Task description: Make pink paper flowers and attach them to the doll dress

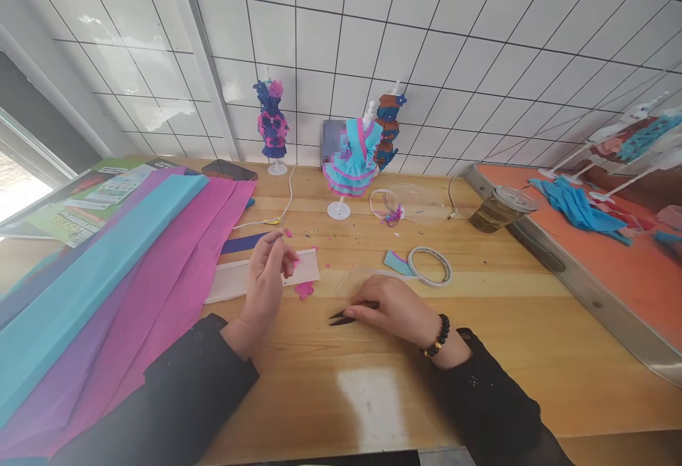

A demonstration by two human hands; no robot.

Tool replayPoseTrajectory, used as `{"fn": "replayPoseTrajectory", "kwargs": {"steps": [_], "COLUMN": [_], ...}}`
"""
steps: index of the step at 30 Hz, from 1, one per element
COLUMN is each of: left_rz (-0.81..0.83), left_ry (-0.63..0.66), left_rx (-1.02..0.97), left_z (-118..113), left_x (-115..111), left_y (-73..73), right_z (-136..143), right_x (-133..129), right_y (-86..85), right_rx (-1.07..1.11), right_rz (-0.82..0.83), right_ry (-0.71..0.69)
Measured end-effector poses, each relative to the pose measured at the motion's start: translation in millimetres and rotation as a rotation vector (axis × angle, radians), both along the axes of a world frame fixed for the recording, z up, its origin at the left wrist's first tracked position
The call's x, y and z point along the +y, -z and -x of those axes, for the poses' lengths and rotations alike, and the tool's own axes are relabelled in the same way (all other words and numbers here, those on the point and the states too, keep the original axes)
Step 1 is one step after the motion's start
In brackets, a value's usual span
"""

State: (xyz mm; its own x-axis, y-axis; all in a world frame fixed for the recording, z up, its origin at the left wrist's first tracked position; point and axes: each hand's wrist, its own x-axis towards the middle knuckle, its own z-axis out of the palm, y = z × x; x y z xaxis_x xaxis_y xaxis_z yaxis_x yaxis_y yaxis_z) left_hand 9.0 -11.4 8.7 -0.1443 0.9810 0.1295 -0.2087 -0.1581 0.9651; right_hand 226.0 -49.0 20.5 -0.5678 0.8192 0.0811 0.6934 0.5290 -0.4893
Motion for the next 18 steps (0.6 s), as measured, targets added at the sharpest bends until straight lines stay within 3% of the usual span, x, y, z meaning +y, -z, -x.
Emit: {"fn": "replayPoseTrajectory", "kwargs": {"steps": [3, 5, 8, 13, 18], "left_rz": [0.068, 0.122, 0.152, 0.180, 0.155], "left_ry": [0.277, 0.487, 0.680, 0.704, 0.724], "left_rx": [-0.021, -0.025, -0.019, 0.012, 0.136], "left_z": [-4.8, -8.9, -12.8, -13.8, -14.9], "left_x": [-6.7, -13.3, -20.5, -21.1, -22.7], "left_y": [4.2, 5.8, 6.2, 3.5, 2.1], "right_z": [4.7, 9.7, 17.6, 22.5, 22.0], "right_x": [1.0, -0.7, -5.1, -8.1, -6.8], "right_y": [-0.5, -1.6, -1.8, 3.3, 7.2], "right_rx": [0.134, 0.255, 0.421, 0.516, 0.481], "right_rz": [-0.149, -0.172, -0.178, -0.225, -0.223], "right_ry": [0.001, 0.067, 0.165, 0.257, 0.219]}}
